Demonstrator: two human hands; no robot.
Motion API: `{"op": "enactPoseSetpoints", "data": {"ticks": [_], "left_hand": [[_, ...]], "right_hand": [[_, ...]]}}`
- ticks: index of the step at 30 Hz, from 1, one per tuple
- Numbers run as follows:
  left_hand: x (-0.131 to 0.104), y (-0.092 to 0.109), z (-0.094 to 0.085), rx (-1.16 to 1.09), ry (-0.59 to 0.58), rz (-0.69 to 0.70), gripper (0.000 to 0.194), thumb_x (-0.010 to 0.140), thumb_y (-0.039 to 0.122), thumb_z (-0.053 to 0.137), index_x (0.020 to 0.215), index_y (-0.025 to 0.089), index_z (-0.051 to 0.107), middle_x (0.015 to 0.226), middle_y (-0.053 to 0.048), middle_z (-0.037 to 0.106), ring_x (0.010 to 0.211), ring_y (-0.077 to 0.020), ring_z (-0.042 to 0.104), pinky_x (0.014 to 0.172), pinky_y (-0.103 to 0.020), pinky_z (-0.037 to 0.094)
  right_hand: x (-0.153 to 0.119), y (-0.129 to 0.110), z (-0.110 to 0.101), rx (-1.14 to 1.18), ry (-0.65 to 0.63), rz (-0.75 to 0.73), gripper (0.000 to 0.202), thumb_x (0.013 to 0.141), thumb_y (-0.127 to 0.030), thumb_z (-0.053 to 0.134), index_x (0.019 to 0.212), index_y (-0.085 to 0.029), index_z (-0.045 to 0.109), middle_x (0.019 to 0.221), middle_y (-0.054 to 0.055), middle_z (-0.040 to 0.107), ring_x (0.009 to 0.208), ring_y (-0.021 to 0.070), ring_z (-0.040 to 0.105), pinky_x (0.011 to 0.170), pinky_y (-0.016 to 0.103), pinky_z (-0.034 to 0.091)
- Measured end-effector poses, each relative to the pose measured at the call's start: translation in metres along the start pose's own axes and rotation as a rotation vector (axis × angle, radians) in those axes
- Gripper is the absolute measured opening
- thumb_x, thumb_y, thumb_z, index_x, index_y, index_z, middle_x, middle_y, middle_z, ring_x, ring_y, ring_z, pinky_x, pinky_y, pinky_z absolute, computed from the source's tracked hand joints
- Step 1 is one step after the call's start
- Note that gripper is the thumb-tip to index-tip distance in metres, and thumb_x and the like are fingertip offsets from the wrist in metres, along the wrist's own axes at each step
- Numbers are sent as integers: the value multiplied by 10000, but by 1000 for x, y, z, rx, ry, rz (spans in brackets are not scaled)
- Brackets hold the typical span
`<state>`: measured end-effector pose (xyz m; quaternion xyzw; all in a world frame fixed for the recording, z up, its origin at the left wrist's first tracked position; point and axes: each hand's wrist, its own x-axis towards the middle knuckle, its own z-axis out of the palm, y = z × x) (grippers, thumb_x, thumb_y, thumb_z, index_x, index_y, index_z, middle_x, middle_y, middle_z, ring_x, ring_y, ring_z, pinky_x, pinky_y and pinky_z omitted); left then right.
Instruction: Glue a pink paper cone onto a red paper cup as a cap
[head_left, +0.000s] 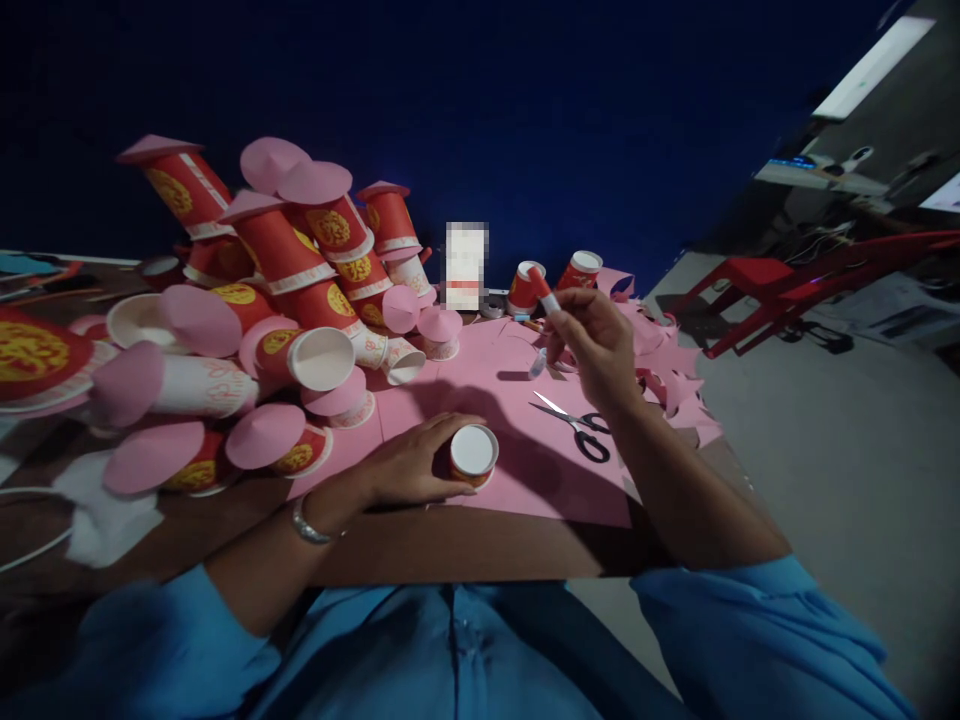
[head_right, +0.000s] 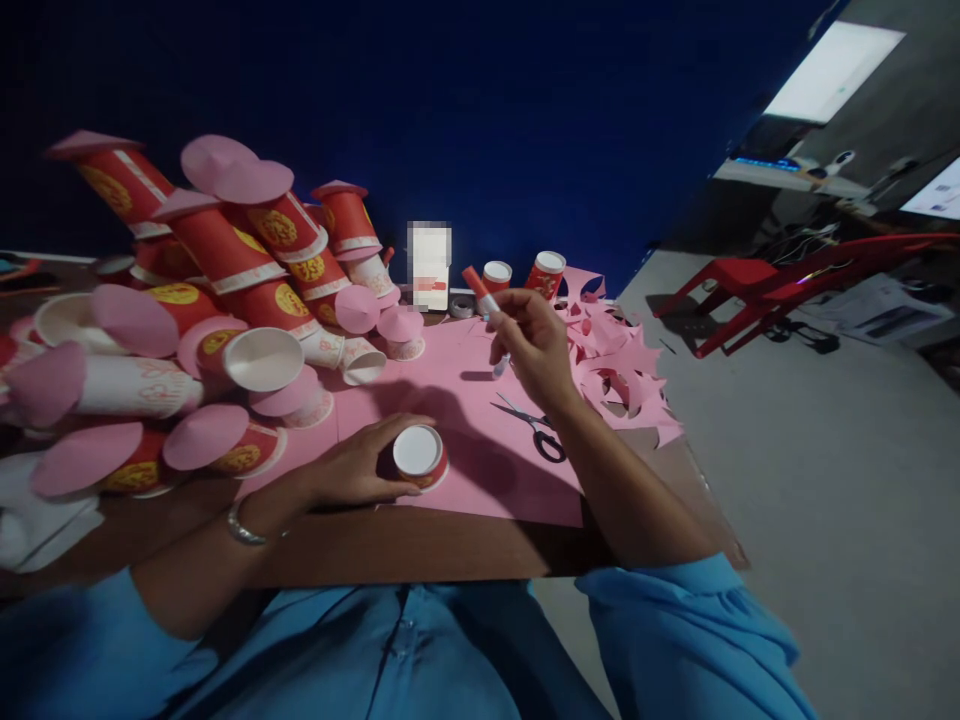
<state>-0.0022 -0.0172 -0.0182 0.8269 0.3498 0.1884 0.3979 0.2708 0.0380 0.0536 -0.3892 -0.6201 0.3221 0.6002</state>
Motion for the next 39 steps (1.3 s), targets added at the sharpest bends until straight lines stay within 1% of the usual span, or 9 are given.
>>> {"op": "enactPoseSetpoints", "data": {"ticks": [5, 12, 17, 20, 24, 27, 32, 35, 39], "left_hand": [[1, -5, 0, 27, -12, -30, 800, 773, 444, 862, 1479, 242, 545, 1503, -141, 633, 1382, -351, 614, 1182, -530, 487], [4, -4, -3, -4, 77, -50, 825, 820, 439, 831, 1543, 259, 477, 1597, -141, 562, 1494, -350, 522, 1224, -548, 441], [5, -10, 0, -10, 171, -113, 836, 792, 490, 867, 1515, 271, 508, 1533, -150, 621, 1403, -385, 607, 1146, -595, 508], [3, -16, 2, 14, 250, 3, 910, 719, 544, 924, 1489, 262, 529, 1536, -159, 614, 1428, -393, 577, 1183, -605, 467], [0, -14, -1, -55, 388, 160, 787, 842, 608, 813, 1480, 251, 521, 1424, -148, 671, 1266, -291, 679, 1063, -468, 570], [0, -8, -4, -52, 524, 232, 699, 891, 601, 769, 1442, 222, 566, 1244, -124, 736, 1063, -225, 724, 928, -383, 610], [-3, 2, -7, 68, 554, 415, 210, 993, 293, 700, 1181, 209, 745, 980, -70, 807, 826, -156, 729, 739, -283, 594], [-6, 6, -10, 96, 583, 438, 157, 983, 311, 715, 1087, 211, 777, 873, -54, 806, 721, -149, 701, 646, -273, 562], [-8, 9, -17, 114, 669, 414, 156, 977, 363, 716, 966, 221, 780, 797, -32, 771, 682, -153, 660, 626, -291, 530]], "right_hand": [[-32, 6, 15, 54, -95, 145, 320, 911, -456, 771, 1072, -213, 638, 773, -36, 660, 535, 78, 570, 472, 225, 457], [-50, 24, 20, 76, -172, 268, 312, 899, -435, 746, 1050, -183, 641, 785, -16, 672, 559, 83, 575, 491, 231, 456], [-56, 16, 20, 102, -221, 282, 322, 897, -422, 764, 1087, -190, 644, 795, -30, 653, 559, 77, 570, 482, 217, 452], [-60, 14, 20, 153, -220, 302, 290, 897, -409, 772, 1061, -195, 667, 789, -27, 662, 540, 76, 553, 477, 217, 448], [-67, 13, 22, 194, -213, 316, 264, 882, -413, 806, 1019, -197, 740, 784, -12, 706, 520, 72, 530, 488, 220, 455], [-72, 9, 26, 112, -309, 277, 229, 886, -408, 819, 1004, -212, 806, 887, 34, 779, 658, 113, 645, 602, 243, 536], [-80, -1, 27, 41, -474, 185, 203, 933, -379, 773, 1051, -223, 830, 994, 69, 818, 872, 179, 745, 784, 304, 607], [-79, -5, 21, 170, -470, 295, 273, 852, -354, 862, 1098, -241, 819, 959, 44, 799, 754, 137, 708, 655, 244, 589], [-78, -4, 16, 377, -404, 410, 300, 798, -377, 911, 1043, -228, 823, 751, -9, 719, 505, 73, 550, 455, 198, 489]]}}
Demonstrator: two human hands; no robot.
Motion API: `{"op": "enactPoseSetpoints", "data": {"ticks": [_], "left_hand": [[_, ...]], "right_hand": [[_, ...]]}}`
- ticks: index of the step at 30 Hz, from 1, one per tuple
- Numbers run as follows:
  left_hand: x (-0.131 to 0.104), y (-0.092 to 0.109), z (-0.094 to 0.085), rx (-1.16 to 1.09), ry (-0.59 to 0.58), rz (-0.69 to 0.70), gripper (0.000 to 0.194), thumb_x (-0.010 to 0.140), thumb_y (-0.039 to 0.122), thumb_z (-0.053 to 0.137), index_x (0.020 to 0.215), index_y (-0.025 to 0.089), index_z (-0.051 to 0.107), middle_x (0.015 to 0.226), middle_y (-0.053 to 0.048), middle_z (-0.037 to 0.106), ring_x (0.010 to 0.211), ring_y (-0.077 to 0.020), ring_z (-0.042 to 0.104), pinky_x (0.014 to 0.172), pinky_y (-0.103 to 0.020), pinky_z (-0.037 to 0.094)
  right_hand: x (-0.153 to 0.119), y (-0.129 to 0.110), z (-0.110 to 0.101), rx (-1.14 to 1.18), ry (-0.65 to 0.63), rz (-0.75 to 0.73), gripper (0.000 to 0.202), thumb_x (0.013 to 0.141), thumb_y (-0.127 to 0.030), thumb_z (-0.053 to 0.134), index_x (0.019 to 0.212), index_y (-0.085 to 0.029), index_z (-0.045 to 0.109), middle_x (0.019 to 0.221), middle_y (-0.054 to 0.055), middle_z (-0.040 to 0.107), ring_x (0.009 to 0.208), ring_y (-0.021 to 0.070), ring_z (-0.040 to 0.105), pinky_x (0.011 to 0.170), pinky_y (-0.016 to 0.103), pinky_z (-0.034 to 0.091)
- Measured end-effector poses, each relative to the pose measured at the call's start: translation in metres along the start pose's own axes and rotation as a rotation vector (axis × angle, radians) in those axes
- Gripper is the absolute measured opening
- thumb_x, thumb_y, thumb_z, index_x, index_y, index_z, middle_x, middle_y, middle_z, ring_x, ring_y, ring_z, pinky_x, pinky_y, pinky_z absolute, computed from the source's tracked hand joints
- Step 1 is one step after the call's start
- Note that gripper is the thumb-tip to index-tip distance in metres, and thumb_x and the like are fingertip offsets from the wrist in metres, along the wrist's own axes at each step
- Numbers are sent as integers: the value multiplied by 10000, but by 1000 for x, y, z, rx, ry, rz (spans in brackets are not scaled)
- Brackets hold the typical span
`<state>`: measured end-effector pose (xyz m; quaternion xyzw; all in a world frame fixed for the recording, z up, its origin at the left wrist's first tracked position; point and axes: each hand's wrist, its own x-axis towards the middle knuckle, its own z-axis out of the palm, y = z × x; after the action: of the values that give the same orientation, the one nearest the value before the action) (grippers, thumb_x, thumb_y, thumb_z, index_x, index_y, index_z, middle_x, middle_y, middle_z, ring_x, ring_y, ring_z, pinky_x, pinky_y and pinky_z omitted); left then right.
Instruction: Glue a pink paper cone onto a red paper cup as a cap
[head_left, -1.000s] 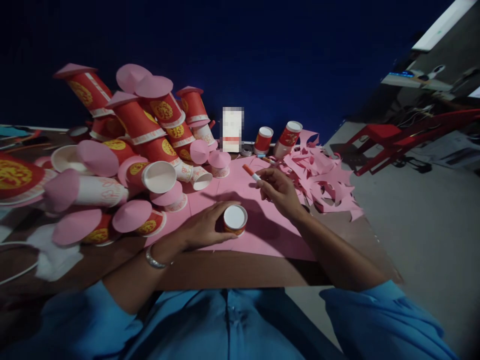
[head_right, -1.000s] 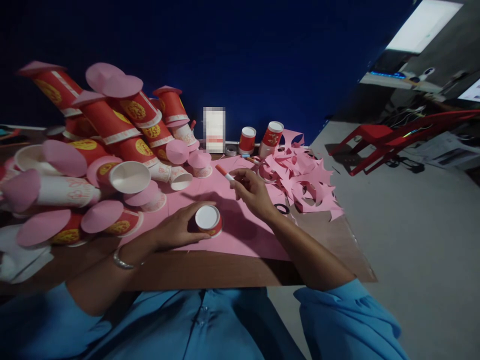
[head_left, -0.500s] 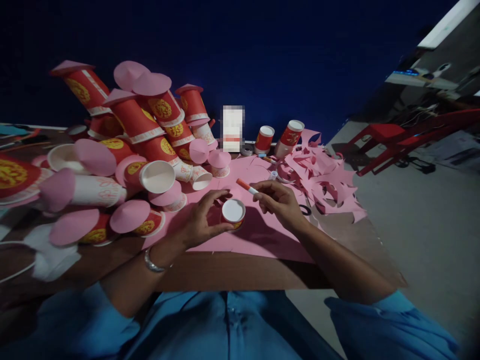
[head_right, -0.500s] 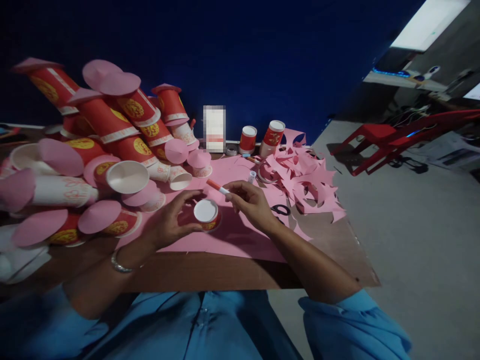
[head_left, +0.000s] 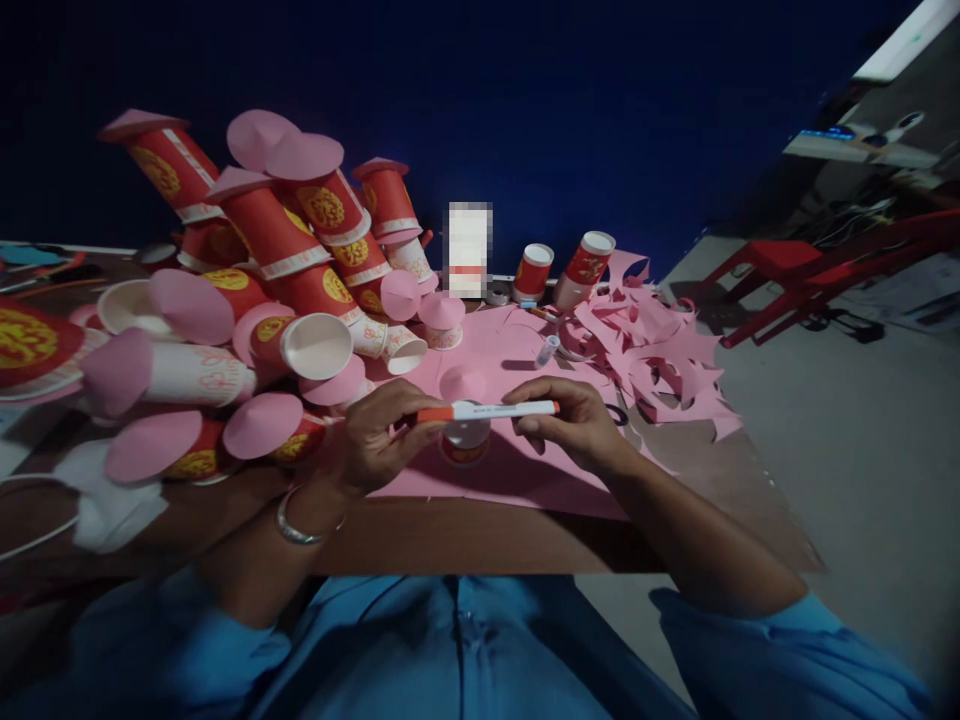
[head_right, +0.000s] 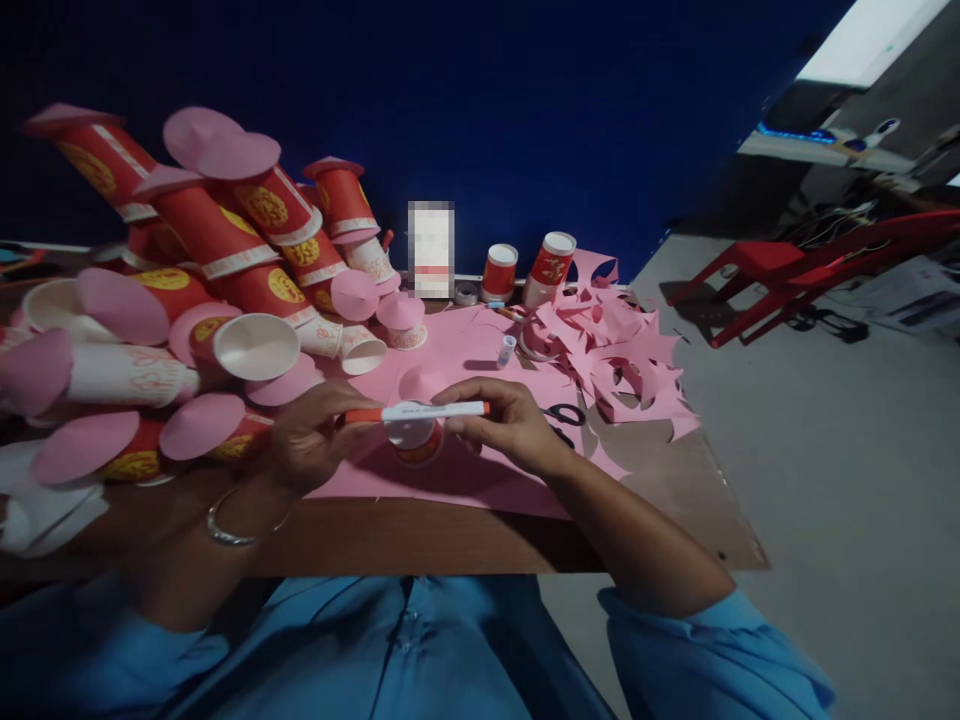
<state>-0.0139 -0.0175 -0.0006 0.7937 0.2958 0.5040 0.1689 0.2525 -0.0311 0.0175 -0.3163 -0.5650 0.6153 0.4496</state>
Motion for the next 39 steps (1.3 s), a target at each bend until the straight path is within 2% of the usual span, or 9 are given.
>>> {"op": "enactPoseSetpoints", "data": {"ticks": [8, 14, 16, 19, 22, 26, 30, 35, 39], "left_hand": [[3, 4, 1, 18, -25, -58, 219, 997, 323, 619, 832, 214, 713, 720, -28, 677, 655, -158, 594, 625, -311, 505], [-1, -25, 1, -141, 257, -337, 429, 1058, 463, 518, 711, 213, 550, 665, 4, 534, 564, -121, 441, 510, -259, 388], [-1, -30, 2, -112, 222, -400, 383, 1032, 506, 567, 794, 209, 616, 708, -3, 584, 596, -127, 476, 524, -253, 403], [1, -23, 7, -44, 76, -384, 318, 1045, 468, 551, 969, 198, 699, 860, -34, 693, 699, -145, 581, 620, -269, 489], [3, -10, 13, -11, -20, -295, 280, 1061, 395, 521, 1025, 196, 715, 933, -47, 732, 822, -164, 658, 746, -293, 548], [1, -6, 14, 37, -60, -232, 270, 1054, 372, 531, 942, 197, 704, 840, -32, 696, 770, -160, 638, 715, -280, 539], [-2, -8, 9, 50, -109, -187, 338, 1059, 387, 521, 821, 203, 674, 750, -26, 652, 715, -164, 602, 657, -281, 507], [-3, -7, 6, 23, -122, -205, 499, 1068, 562, 472, 788, 201, 672, 744, -36, 649, 703, -167, 586, 643, -293, 495], [-5, -10, 5, -122, -116, -221, 623, 944, 765, 553, 1139, 196, 717, 961, -68, 705, 767, -170, 616, 668, -297, 525]], "right_hand": [[0, 15, 11, 34, 176, -122, 267, 868, -478, 839, 994, -242, 843, 591, -40, 617, 459, 78, 488, 408, 208, 412], [6, -3, -11, -96, 488, -433, 145, 942, -416, 772, 977, -285, 824, 580, -55, 536, 459, 73, 391, 399, 205, 328], [8, -3, -17, -197, 535, -478, 115, 977, -366, 728, 1015, -296, 811, 617, -53, 528, 476, 79, 438, 416, 214, 381], [11, 5, -12, -416, 395, -473, 170, 1001, -292, 678, 1128, -309, 790, 917, 11, 638, 648, 110, 635, 515, 255, 564], [14, 12, 2, -625, 276, -540, 303, 1023, -215, 626, 1276, -341, 732, 1162, 60, 598, 871, 148, 720, 686, 312, 670], [22, 12, 14, -931, 183, -725, 433, 998, -172, 655, 1382, -372, 667, 1209, 94, 595, 1108, 226, 673, 817, 378, 672], [28, 11, 17, -1119, 22, -796, 392, 1018, -170, 617, 1373, -325, 675, 1207, 106, 631, 1048, 223, 671, 823, 352, 637], [31, 8, 22, -1173, 22, -839, 295, 1027, -218, 635, 1301, -302, 707, 1141, 95, 681, 995, 210, 690, 783, 316, 618], [29, -4, 12, -1144, 159, -943, 243, 1004, -220, 685, 1229, -304, 722, 1117, 83, 689, 976, 212, 697, 787, 348, 627]]}}
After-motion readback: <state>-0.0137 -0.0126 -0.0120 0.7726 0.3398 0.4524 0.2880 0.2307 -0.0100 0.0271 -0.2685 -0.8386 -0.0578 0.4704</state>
